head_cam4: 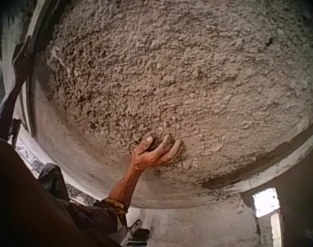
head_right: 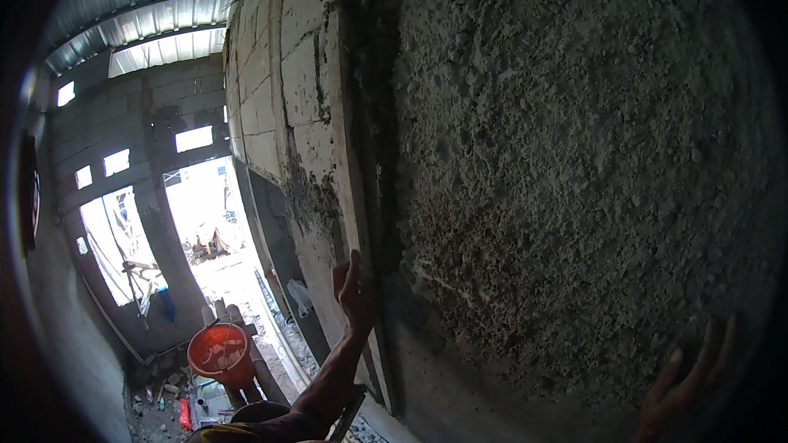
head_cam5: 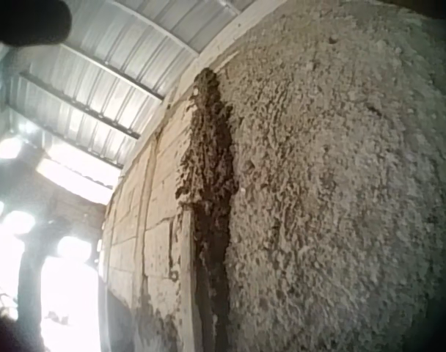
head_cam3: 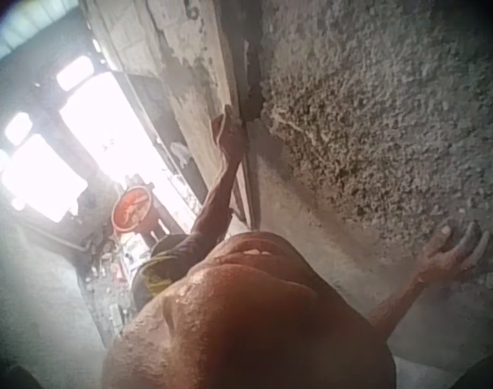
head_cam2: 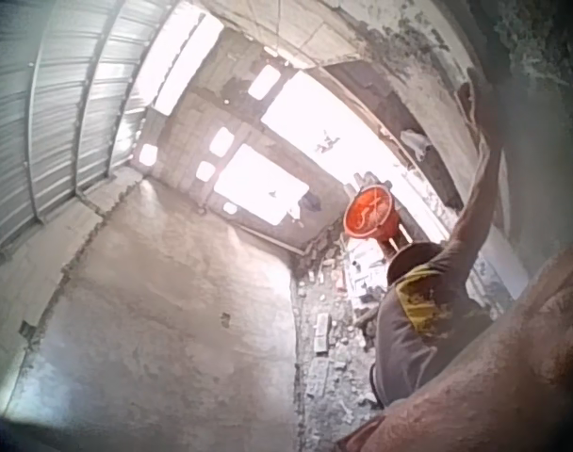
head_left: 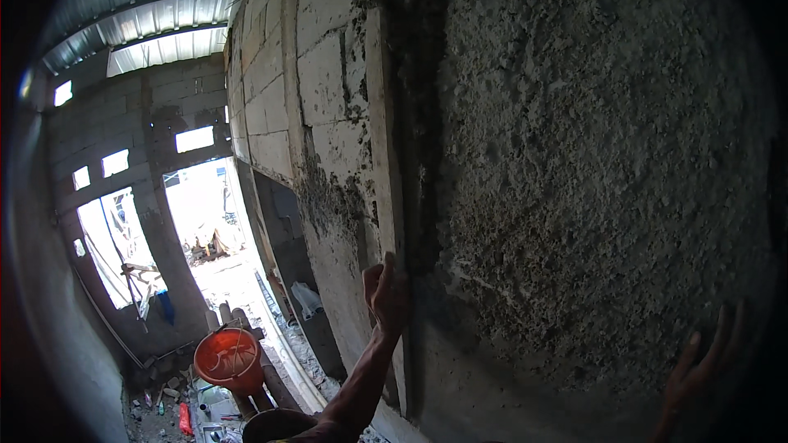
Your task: The person scoops mortar from a bucket using a trowel, flings it onto the wall, and presses a wooden board against the applied mortar.
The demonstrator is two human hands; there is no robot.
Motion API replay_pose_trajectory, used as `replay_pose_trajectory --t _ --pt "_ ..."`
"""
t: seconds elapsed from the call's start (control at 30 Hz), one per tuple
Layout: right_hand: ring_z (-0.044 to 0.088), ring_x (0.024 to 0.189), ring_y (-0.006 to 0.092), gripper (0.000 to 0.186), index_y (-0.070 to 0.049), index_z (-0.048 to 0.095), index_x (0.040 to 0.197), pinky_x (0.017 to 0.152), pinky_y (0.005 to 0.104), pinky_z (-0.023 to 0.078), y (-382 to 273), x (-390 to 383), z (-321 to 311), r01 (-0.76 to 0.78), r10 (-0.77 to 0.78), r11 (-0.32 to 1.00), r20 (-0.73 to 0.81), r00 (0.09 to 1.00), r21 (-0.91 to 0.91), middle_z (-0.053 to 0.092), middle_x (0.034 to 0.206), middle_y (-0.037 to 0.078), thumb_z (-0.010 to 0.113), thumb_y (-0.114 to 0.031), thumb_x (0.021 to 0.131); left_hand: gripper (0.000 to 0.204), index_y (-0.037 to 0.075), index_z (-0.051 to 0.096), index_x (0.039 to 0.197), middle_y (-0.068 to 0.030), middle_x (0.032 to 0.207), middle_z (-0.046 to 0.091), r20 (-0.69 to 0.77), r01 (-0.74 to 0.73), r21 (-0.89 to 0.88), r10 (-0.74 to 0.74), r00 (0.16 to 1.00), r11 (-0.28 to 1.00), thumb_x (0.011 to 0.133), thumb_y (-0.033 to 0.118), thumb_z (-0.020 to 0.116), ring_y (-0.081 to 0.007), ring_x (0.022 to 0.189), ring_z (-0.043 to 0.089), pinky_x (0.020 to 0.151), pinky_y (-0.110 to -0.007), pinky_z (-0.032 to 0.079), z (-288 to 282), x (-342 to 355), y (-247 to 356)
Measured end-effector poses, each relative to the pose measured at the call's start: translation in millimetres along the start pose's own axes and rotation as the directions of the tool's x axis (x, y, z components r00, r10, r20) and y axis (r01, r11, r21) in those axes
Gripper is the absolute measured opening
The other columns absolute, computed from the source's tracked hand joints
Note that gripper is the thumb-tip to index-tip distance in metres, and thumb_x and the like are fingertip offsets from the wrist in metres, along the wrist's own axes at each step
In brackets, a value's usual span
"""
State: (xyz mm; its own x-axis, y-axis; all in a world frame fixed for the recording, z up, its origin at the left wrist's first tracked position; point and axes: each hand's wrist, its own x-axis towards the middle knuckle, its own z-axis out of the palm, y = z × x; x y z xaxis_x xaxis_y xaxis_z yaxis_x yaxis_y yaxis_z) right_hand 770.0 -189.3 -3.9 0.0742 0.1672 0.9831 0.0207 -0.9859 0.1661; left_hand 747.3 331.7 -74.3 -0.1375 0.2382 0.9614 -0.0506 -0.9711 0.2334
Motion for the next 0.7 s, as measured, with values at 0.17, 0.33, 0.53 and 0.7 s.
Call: replay_pose_trajectory --t 0.17,0.33,0.53,0.7 --pt "0.038 0.130 0.0363 0.044 0.001 0.046 0.132 0.106 0.0478 0.031 -5.8 1.5 -0.3 -0.032 0.032 0.999 0.001 0.999 0.023 0.041 0.140 0.020 0.037 -0.029 0.101 0.053 0.007 0.056 0.130 -0.0139 0.087 0.053 -0.020 -0.060 -0.037 0.059 0.998 0.998 0.078 -0.001 0.065 -0.0264 0.077 0.055 0.069 -0.035 0.048 10.1 46.1 5.7" --pt "0.038 0.130 0.0371 0.045 0.001 0.046 0.132 0.106 0.0490 0.030 -5.6 4.9 -2.9 -0.031 0.032 0.999 -0.018 0.999 0.041 0.041 0.140 0.020 0.037 -0.030 0.100 0.050 0.010 0.053 0.133 -0.0100 0.086 0.049 0.006 -0.037 -0.064 0.038 0.999 0.997 0.084 0.002 0.060 -0.0211 0.077 0.051 0.067 -0.032 0.045 17.2 94.6 13.3" --pt "0.039 0.129 0.0395 0.046 0.001 0.048 0.129 0.104 0.0528 0.033 -7.2 1.2 0.0 -0.099 0.099 0.988 0.008 0.995 0.119 0.040 0.138 0.023 0.035 -0.033 0.100 0.047 0.013 0.057 0.130 -0.0098 0.081 0.049 -0.067 -0.112 -0.042 0.109 0.992 0.993 0.084 0.009 0.066 -0.0225 0.071 0.051 0.064 -0.035 0.046 29.3 165.1 27.3" --pt "0.038 0.129 0.0406 0.046 0.001 0.048 0.128 0.104 0.0529 0.033 -6.9 -0.5 0.8 -0.109 0.109 0.986 0.006 0.994 0.125 0.040 0.139 0.023 0.034 -0.033 0.100 0.043 0.014 0.057 0.129 -0.0101 0.080 0.048 -0.082 -0.088 -0.041 0.084 0.993 0.995 0.087 0.015 0.064 -0.0234 0.069 0.051 0.063 -0.037 0.045 35.3 228.4 43.6"
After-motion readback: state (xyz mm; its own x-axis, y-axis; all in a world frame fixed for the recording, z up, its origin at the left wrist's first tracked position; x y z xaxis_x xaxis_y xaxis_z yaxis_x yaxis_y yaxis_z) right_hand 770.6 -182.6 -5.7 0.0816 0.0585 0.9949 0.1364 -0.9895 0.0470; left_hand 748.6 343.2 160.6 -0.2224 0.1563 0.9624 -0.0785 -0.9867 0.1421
